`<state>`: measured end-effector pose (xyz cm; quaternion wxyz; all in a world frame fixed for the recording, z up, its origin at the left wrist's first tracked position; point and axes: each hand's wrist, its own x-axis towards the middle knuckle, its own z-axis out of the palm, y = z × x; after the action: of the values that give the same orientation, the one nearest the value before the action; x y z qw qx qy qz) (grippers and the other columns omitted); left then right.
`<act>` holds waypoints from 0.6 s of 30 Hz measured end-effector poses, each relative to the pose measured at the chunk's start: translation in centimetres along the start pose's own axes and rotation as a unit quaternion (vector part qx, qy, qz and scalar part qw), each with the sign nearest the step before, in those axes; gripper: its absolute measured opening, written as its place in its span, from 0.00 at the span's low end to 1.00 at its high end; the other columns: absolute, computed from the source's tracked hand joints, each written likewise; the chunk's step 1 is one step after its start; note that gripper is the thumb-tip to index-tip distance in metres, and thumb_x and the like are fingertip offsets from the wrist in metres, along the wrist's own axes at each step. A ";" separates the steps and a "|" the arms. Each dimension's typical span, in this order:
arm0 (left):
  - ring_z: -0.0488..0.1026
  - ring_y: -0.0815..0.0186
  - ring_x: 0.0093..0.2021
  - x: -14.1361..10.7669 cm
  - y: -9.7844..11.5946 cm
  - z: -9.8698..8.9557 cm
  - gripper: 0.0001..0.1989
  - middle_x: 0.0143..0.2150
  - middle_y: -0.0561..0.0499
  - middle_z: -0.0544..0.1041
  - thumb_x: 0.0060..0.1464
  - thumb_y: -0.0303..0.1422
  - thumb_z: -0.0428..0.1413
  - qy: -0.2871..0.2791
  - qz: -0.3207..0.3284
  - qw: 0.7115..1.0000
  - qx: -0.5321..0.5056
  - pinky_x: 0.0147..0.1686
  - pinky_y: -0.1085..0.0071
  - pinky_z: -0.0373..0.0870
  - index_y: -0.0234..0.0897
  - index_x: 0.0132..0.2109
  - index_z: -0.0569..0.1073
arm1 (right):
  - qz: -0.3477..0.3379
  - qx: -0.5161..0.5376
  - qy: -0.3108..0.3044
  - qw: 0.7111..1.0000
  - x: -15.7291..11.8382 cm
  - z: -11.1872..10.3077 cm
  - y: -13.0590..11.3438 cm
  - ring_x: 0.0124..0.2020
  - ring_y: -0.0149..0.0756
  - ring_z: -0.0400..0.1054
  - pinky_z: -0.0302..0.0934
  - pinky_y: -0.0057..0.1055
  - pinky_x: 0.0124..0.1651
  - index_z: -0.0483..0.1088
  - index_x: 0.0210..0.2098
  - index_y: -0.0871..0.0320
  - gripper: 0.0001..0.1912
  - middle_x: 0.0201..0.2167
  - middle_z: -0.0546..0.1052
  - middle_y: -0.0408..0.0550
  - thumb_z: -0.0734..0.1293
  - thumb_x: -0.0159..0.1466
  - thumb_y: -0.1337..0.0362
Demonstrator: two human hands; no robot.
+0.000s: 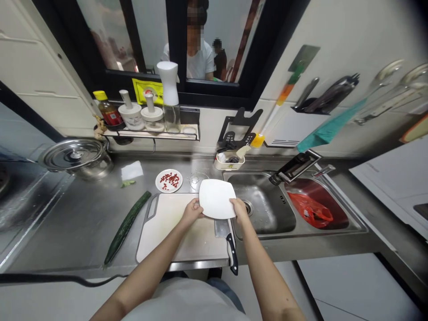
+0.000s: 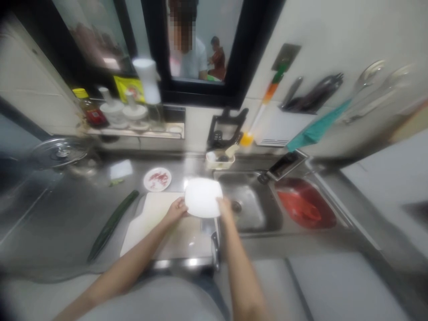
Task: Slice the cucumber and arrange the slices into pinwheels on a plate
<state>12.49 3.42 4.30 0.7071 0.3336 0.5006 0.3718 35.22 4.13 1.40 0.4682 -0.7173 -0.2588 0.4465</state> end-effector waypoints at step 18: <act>0.69 0.74 0.20 6.2 3.0 -5.1 0.25 0.19 0.60 0.68 0.44 0.19 0.54 0.107 0.006 0.987 0.120 0.28 0.76 0.72 0.30 0.52 0.68 | -0.028 -0.181 -0.151 0.971 5.0 6.5 -4.4 0.13 0.23 0.57 0.57 0.19 0.18 0.73 0.35 0.66 0.07 0.12 0.68 0.38 0.69 0.57 0.68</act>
<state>8.40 10.71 2.58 0.6018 0.3772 0.6123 0.3473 31.98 12.86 2.33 0.2983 -0.7071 -0.4230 0.4818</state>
